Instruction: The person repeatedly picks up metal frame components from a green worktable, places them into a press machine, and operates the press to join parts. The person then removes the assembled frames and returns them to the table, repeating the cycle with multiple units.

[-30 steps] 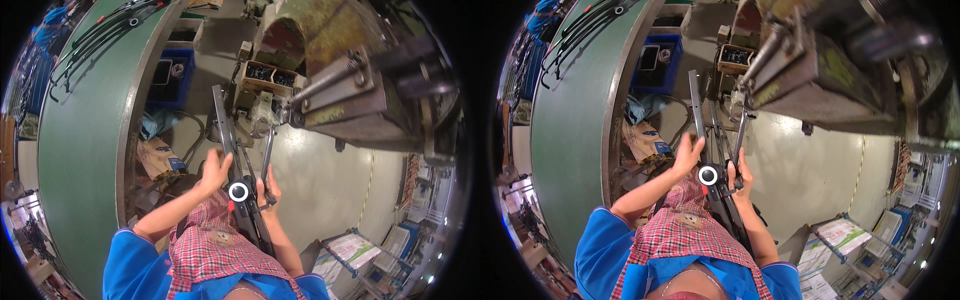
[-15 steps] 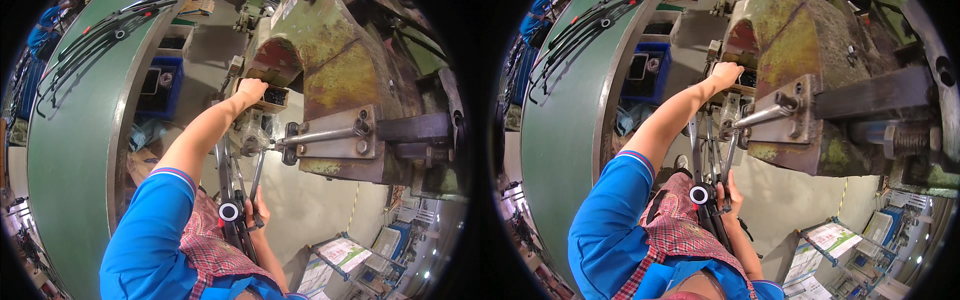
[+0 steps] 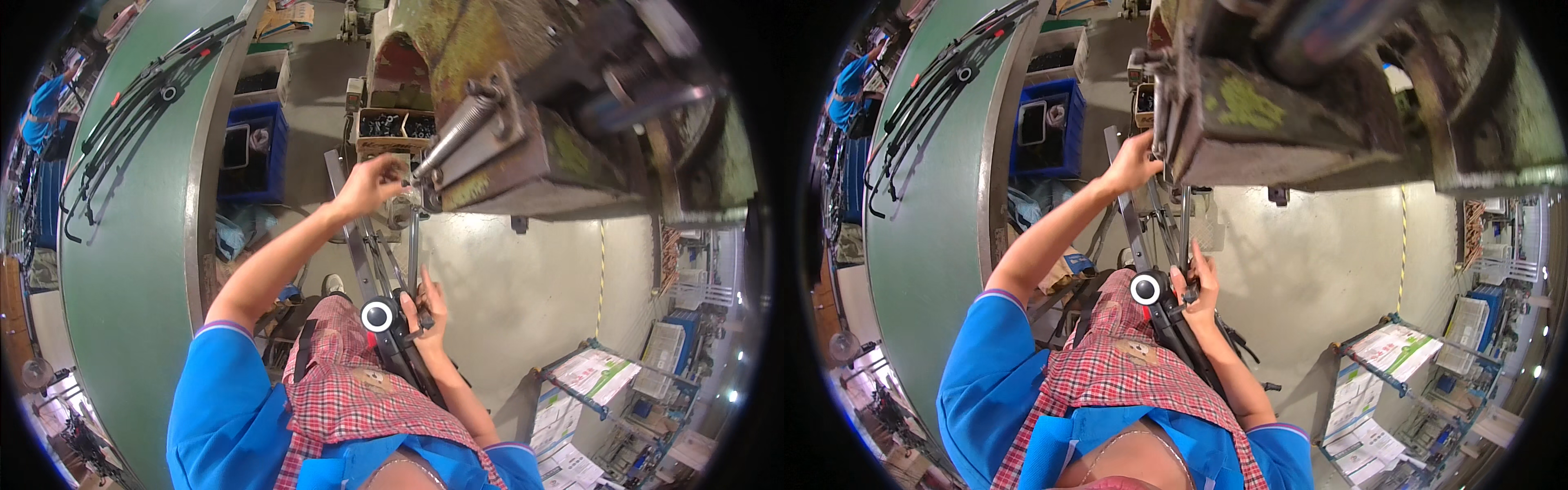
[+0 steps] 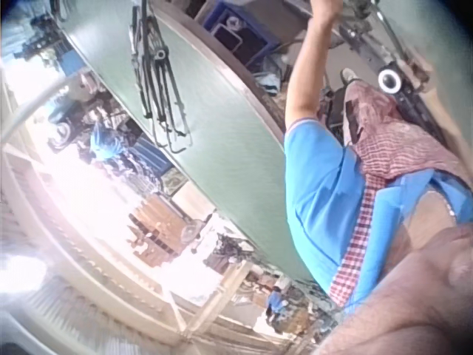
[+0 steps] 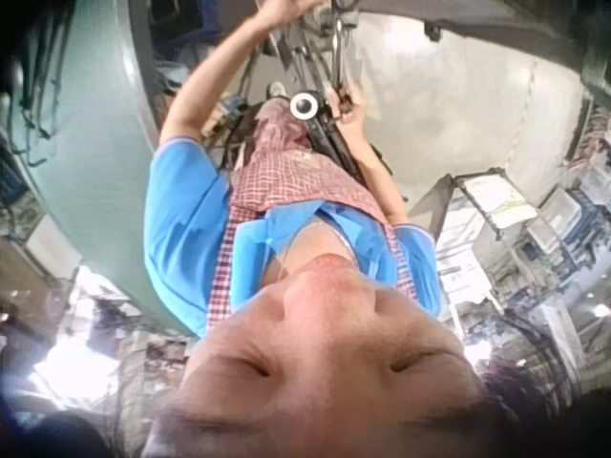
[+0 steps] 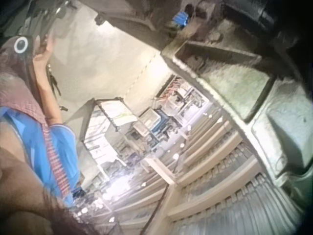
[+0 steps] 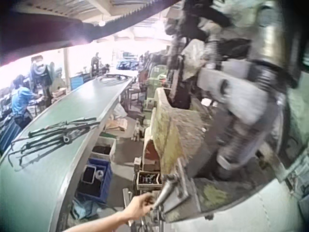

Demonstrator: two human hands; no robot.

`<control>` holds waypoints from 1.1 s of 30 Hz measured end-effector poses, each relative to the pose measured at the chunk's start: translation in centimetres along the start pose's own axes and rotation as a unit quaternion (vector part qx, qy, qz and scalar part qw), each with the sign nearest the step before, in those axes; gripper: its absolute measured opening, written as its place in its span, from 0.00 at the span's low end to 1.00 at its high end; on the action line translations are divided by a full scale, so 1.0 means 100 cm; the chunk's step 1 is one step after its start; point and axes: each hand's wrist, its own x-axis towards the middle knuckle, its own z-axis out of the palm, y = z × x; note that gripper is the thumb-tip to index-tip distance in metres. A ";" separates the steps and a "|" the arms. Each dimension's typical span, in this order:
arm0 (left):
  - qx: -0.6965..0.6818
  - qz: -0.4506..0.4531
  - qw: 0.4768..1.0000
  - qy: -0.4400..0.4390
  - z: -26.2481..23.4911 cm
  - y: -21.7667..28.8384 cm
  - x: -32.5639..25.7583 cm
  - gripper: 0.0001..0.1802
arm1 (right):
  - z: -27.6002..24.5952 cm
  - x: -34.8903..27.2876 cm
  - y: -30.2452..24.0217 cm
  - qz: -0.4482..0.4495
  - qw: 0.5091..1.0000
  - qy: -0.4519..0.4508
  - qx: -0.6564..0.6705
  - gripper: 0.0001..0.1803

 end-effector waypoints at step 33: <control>-0.597 -0.537 0.594 -0.046 0.084 0.059 -0.277 0.11 | -0.038 0.008 0.016 0.015 0.903 -0.232 0.362 0.17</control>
